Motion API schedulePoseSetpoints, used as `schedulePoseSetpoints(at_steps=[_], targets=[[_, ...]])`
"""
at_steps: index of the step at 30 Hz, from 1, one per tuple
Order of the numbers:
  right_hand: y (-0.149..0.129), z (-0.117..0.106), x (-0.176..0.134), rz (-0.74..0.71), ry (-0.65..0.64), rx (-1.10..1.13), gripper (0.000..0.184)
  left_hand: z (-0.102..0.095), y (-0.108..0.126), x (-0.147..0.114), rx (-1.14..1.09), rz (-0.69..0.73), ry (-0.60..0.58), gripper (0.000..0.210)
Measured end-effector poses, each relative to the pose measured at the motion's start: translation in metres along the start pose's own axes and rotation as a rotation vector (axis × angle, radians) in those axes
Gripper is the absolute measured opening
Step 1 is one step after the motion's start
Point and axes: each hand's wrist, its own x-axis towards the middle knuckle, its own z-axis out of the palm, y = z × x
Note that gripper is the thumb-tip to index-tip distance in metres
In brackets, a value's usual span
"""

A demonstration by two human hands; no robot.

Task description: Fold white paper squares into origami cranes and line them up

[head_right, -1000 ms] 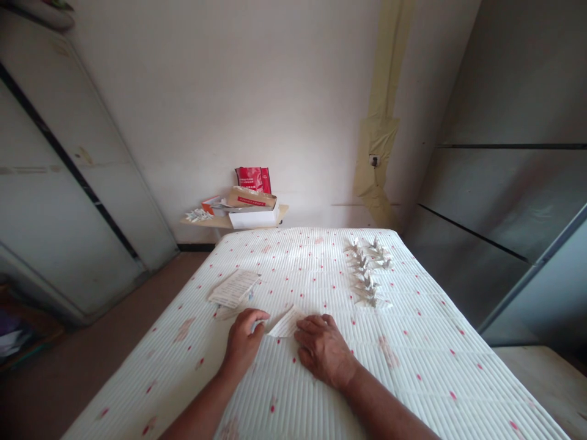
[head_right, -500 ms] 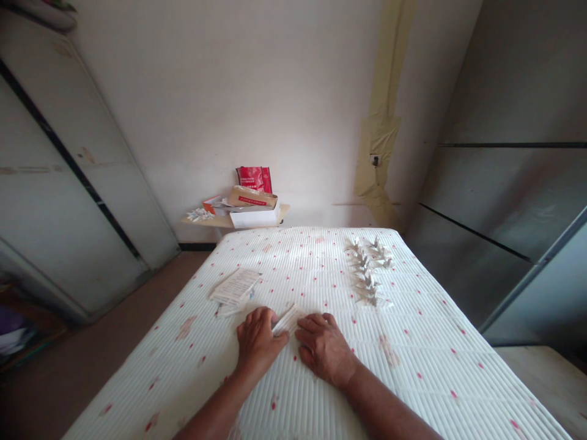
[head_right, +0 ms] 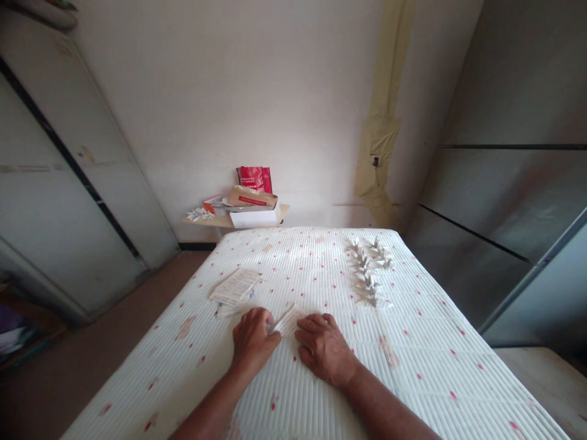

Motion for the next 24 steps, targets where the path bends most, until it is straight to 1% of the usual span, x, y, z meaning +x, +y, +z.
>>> schedulePoseSetpoints(at_steps=[7, 13, 20, 24], targets=[[0.001, 0.001, 0.000, 0.000, 0.007, -0.006, 0.022, 0.001, -0.006, 0.001, -0.033, -0.003, 0.019, 0.015], [0.002, 0.003, 0.000, -0.016, 0.010, 0.013, 0.019, 0.001, -0.010, 0.002, -0.023, -0.019, -0.005, 0.017], [0.003, 0.004, 0.000, -0.010, 0.010, 0.002, 0.020, 0.003, -0.015, 0.002, -0.049, 0.009, 0.035, 0.017], [0.004, 0.005, -0.001, -0.010, 0.019, 0.009, 0.021, 0.003, -0.016, 0.003, -0.056, 0.005, 0.038, 0.017]])
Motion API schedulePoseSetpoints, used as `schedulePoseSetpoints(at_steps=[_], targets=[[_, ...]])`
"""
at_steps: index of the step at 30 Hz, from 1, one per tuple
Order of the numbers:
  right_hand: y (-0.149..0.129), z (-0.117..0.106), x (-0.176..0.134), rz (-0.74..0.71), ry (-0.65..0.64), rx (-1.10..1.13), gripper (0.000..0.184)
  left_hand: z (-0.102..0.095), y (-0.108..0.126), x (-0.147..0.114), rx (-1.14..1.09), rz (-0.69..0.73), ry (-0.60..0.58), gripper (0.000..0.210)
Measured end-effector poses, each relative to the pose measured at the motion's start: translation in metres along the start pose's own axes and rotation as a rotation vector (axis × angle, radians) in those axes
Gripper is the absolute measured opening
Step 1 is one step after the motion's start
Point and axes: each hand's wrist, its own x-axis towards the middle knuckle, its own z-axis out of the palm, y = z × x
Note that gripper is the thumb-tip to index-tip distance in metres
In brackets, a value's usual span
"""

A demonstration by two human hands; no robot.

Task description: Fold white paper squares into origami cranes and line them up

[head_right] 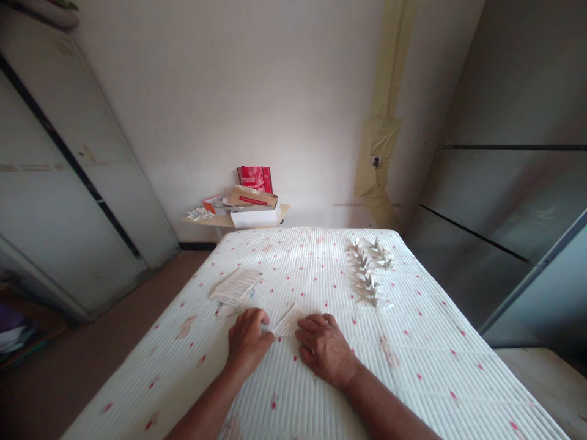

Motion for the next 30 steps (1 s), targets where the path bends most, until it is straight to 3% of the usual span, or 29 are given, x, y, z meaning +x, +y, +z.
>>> schedulePoseSetpoints(at_steps=[14, 19, 23, 26, 30], targets=[[0.000, -0.001, 0.000, -0.008, -0.005, 0.007, 0.020, -0.005, 0.000, 0.000, 0.008, -0.011, -0.056, 0.020], [0.001, 0.001, 0.000, -0.004, -0.002, 0.001, 0.021, -0.002, -0.006, 0.001, -0.021, 0.001, -0.024, 0.024], [0.000, 0.000, 0.000, -0.002, -0.004, -0.004, 0.021, 0.000, -0.013, -0.003, -0.098, 0.148, 0.059, 0.029], [0.000, 0.001, 0.000, -0.006, -0.004, -0.009, 0.021, -0.004, -0.013, -0.010, -0.152, 0.356, 0.117, 0.038], [0.001, 0.001, 0.001, -0.003, -0.004, -0.017, 0.022, -0.011, -0.005, -0.022, -0.104, 0.558, 0.097, 0.045]])
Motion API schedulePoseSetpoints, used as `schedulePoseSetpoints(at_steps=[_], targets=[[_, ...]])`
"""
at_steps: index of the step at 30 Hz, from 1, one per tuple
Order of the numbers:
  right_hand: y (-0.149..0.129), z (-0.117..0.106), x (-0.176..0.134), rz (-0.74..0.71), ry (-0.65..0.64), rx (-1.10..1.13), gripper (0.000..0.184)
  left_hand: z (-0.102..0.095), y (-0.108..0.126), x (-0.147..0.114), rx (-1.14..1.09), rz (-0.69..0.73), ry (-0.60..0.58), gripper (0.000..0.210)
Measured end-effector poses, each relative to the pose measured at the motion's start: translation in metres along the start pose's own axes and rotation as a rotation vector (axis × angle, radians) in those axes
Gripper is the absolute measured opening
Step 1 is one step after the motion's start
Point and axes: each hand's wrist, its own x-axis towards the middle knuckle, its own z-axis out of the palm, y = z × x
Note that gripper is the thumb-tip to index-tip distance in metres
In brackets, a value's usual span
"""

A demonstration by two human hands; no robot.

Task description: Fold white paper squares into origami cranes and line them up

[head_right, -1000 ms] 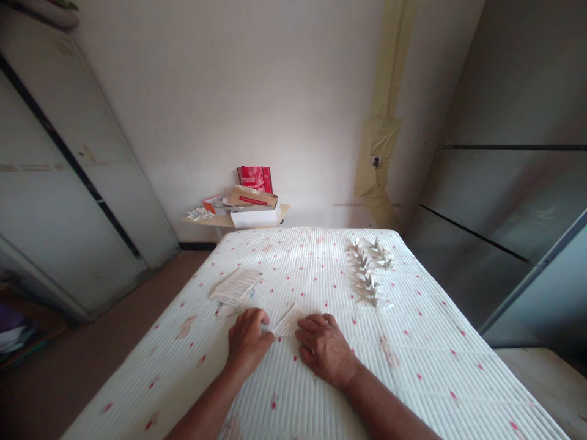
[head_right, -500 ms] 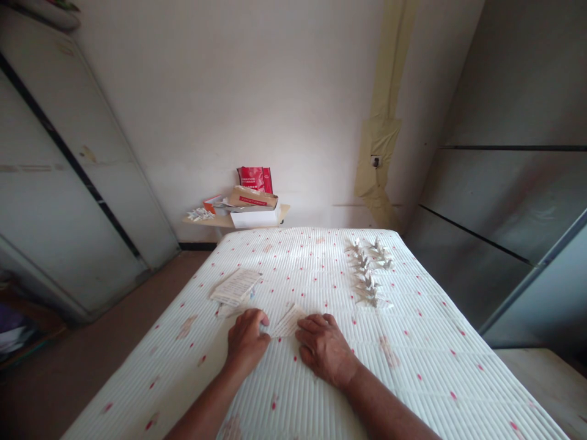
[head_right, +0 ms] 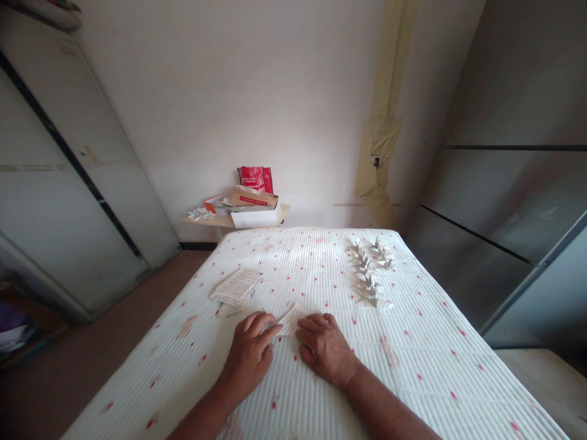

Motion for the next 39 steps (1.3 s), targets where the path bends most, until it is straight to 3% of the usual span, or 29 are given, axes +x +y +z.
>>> schedulePoseSetpoints(at_steps=[6, 17, 20, 24, 27, 39], targets=[[-0.002, -0.002, 0.000, 0.012, -0.012, 0.001, 0.023, -0.008, 0.011, -0.002, 0.047, -0.022, -0.162, 0.030], [0.002, -0.001, 0.000, 0.037, 0.028, 0.097, 0.020, -0.010, 0.008, -0.002, 0.035, -0.078, -0.203, 0.024], [0.004, 0.006, 0.004, 0.115, 0.098, 0.150, 0.021, -0.009, 0.008, -0.002, 0.022, -0.083, -0.200, 0.025], [-0.001, 0.016, 0.017, 0.339, 0.223, 0.125, 0.026, -0.008, 0.007, -0.001, 0.012, -0.088, -0.190, 0.024], [-0.010, 0.022, 0.027, 0.441, 0.215, 0.056, 0.032, -0.008, 0.008, -0.001, 0.009, -0.091, -0.181, 0.023], [-0.019, 0.040, 0.038, 0.531, 0.180, -0.124, 0.054, -0.006, 0.009, -0.001, 0.017, -0.105, -0.174, 0.019]])
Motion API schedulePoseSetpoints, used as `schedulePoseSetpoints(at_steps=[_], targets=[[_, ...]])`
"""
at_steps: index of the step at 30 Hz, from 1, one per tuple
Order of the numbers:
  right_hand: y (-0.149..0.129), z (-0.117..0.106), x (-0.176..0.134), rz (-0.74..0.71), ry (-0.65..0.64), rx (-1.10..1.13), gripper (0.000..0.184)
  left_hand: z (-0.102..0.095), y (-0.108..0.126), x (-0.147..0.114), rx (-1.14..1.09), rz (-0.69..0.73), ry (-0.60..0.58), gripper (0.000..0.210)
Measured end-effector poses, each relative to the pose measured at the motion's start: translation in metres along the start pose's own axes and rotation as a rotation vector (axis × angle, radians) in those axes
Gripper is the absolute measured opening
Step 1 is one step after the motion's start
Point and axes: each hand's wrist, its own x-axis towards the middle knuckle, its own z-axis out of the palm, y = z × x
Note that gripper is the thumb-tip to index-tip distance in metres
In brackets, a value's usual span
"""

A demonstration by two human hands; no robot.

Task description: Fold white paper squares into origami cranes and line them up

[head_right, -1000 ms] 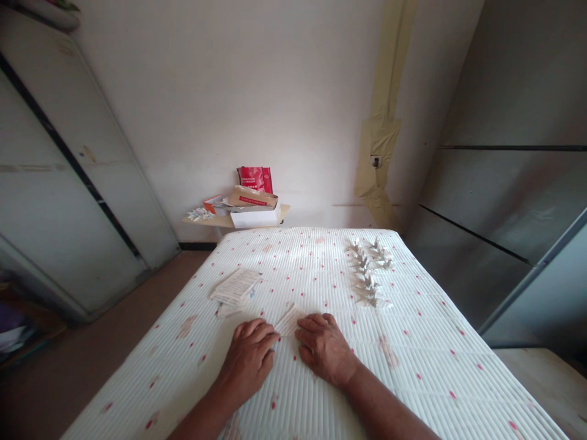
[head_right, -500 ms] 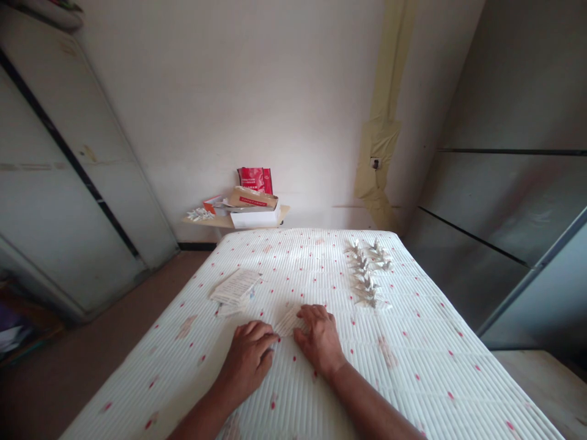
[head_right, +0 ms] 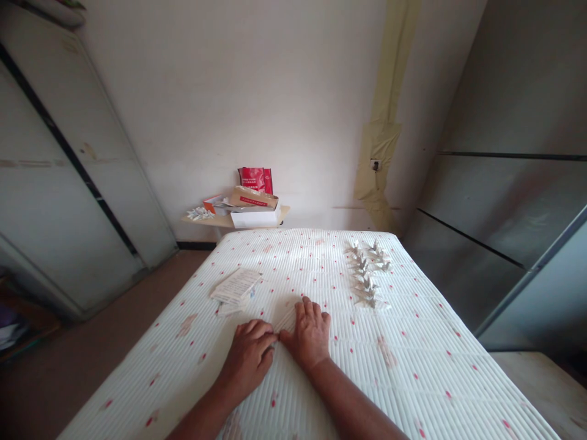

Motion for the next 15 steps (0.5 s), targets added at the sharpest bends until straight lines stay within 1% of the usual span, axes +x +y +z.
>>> schedulePoseSetpoints(at_steps=[7, 11, 15], targets=[[-0.001, -0.001, -0.001, 0.002, -0.001, 0.009, 0.056, 0.002, 0.000, 0.000, 0.026, -0.011, 0.011, 0.020], [0.002, -0.002, -0.001, 0.004, -0.025, 0.020, 0.054, 0.001, 0.000, 0.000, 0.011, -0.034, -0.011, 0.023], [0.011, -0.003, 0.000, 0.017, -0.018, 0.063, 0.048, -0.001, 0.001, 0.000, 0.004, -0.030, -0.015, 0.024]])
